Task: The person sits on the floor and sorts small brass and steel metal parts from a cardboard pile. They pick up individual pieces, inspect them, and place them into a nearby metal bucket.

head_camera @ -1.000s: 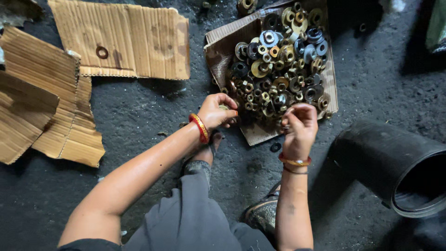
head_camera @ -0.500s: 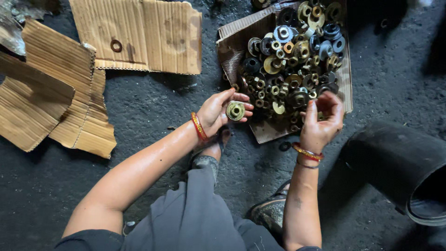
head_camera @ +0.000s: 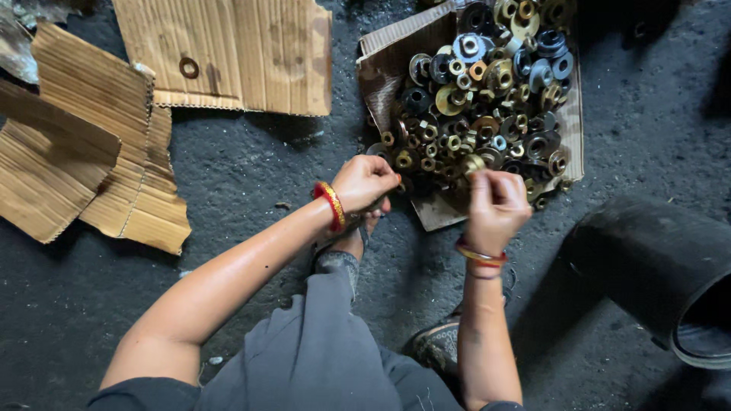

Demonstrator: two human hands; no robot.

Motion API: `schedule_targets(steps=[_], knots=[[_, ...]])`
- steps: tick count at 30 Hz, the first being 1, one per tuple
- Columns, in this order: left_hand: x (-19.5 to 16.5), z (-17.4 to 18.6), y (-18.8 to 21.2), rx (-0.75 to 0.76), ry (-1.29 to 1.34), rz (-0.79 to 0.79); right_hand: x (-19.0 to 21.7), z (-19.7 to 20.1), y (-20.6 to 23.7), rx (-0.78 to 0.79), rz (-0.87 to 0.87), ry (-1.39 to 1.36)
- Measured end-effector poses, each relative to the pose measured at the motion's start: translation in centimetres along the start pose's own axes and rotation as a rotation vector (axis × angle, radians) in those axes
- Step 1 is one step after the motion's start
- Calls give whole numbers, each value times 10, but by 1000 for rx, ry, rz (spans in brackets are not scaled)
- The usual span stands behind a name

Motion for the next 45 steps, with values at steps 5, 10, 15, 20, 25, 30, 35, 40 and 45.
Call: schedule_targets(steps=[5, 10, 15, 20, 25, 30, 35, 40, 45], knots=[[-4, -16, -9, 82, 330, 80, -7, -8, 15, 178, -748, -905], [-12, -22, 6, 262, 637, 35, 50, -14, 13, 387, -221, -324], [-17, 8, 14, 129, 556, -114, 74, -2, -16, 62, 180, 109], [-4, 28, 8, 59, 429, -51, 76, -28, -33, 196, 423, 393], [-12, 47, 14, -246, -239, -333, 52, -12, -32, 79, 365, 416], [-1, 56, 17, -183, -41, -111, 36, 2, -8, -87, 299, 288], [-5, 41, 10, 10, 486, -6, 66, -59, 18, 185, 592, 522], [-14, 46, 6, -15, 396, -34, 74, -80, 6, 152, 547, 732], [-23, 59, 24, -326, -256, -170, 69, -64, 0, 196, 626, 566]])
Point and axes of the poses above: each hand's wrist, its own y-axis away from the middle knuckle, its own z-axis out of the back of the hand, x = y × z, the point moved 5 cm from there along -y, towards the middle knuckle, and after that the axes turned 5 degrees about x, right-handed, at the moved point
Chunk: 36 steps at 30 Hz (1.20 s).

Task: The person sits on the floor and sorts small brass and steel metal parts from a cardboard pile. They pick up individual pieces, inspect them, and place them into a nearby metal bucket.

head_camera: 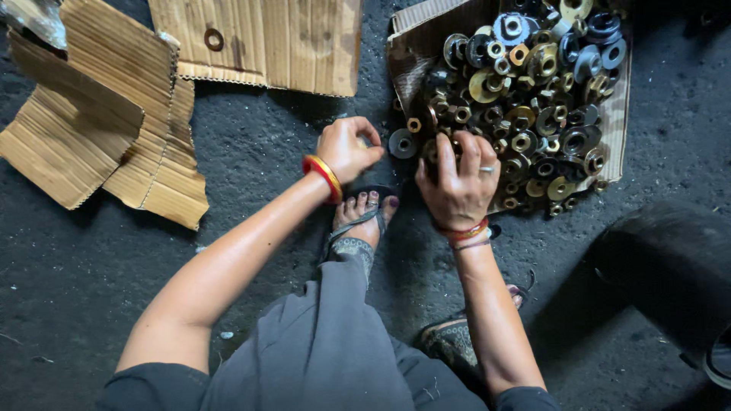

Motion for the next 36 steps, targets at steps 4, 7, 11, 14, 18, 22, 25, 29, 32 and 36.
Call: schedule_targets(steps=[4, 7, 11, 14, 18, 22, 25, 29, 32, 36], knots=[[-22, -8, 8, -166, -381, -195, -20, 12, 5, -108, -24, -97], [-32, -26, 2, -101, -564, -242, -51, 20, 6, -195, -244, -391], [-38, -36, -5, -123, -690, -346, -62, 34, 13, -238, -324, -519], [-32, -34, -5, -100, -665, -398, -34, 40, 16, -196, -139, -403], [-14, -12, -3, 96, -247, -397, 17, 18, 20, 64, 84, -182], [-2, 13, 5, 433, 381, -338, 29, -7, 28, 221, 69, 123], [-12, 17, 12, 671, 809, -263, 21, -16, 35, 237, 36, 100], [-38, 13, 12, 852, 925, -248, 12, -17, 41, 201, -16, -234], [-48, 9, 4, 800, 860, -297, -6, -15, 48, 104, -326, -836], [-41, 1, -9, 634, 518, -287, -44, -21, 72, -235, -865, -1887]])
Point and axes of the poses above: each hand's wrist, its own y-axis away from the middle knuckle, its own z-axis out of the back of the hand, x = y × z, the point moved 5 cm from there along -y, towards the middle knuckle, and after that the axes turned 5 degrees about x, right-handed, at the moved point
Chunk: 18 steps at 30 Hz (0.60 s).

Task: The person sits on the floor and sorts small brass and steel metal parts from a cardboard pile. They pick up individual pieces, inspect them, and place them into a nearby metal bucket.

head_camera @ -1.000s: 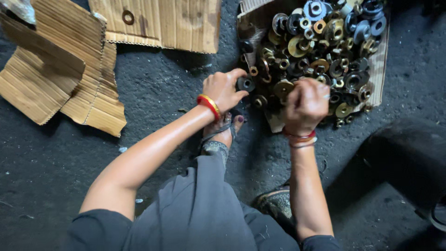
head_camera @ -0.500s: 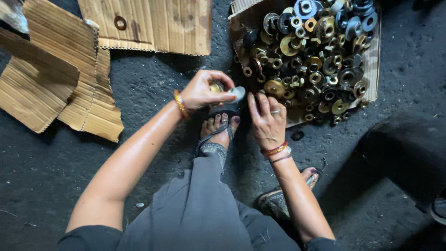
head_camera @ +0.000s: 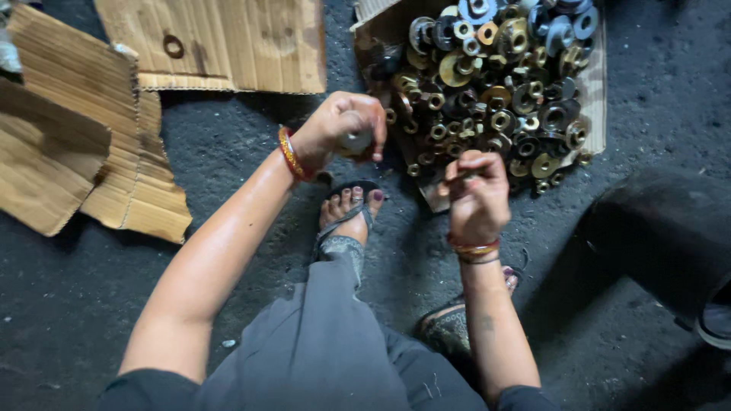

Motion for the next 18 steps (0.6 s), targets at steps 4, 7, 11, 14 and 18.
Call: schedule_targets(steps=[4, 7, 11, 14, 18], knots=[[3, 5, 7, -362, -1062, 127, 45, 47, -4, -4, 189, -177], [9, -6, 21, -465, -1288, 218, 81, 102, 1, -505, 217, 503], [20, -16, 20, -465, -1339, 245, 93, 117, -6, -309, 327, 1252], [24, -14, 15, -479, -1413, 213, 72, 133, -3, -343, 281, 1272], [27, -13, 15, -479, -1422, 118, 59, 146, -5, -348, 186, 1212]])
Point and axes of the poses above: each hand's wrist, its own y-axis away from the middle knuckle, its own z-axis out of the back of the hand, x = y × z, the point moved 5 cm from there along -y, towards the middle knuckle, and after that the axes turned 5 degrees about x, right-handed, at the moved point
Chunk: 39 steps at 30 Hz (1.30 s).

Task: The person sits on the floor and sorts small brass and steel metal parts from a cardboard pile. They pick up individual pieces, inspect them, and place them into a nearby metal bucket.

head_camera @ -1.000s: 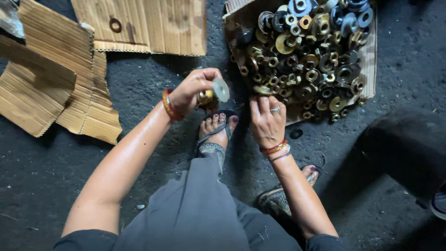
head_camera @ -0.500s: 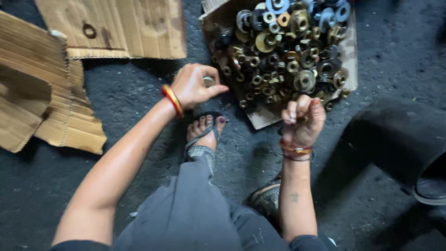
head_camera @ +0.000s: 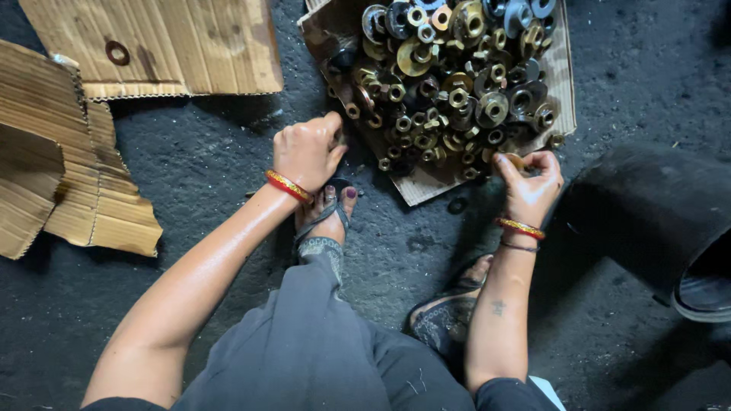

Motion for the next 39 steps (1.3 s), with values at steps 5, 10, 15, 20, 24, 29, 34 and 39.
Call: schedule_targets(steps=[5, 10, 15, 20, 24, 29, 34, 39], knots=[[4, 4, 9, -64, 134, 37, 16, -5, 5, 203, -149, -1231], [7, 10, 10, -34, 11, 48, 36, -5, 18, 322, -243, -1494], [9, 14, 7, -57, 61, 73, 16, -11, 3, 65, -68, -317], [9, 16, 5, -35, 47, 62, 30, -22, 4, 4, 186, 336], [17, 17, 0, -3, 132, 59, 30, -21, 11, 254, -150, -373], [41, 16, -8, -19, 356, 66, 77, -38, 32, 633, -122, -1568], [64, 12, -17, 51, 693, 259, 93, -79, 48, 621, -171, -1573], [25, 37, 1, 333, 1280, 245, 113, -127, 70, 600, -411, -1564]])
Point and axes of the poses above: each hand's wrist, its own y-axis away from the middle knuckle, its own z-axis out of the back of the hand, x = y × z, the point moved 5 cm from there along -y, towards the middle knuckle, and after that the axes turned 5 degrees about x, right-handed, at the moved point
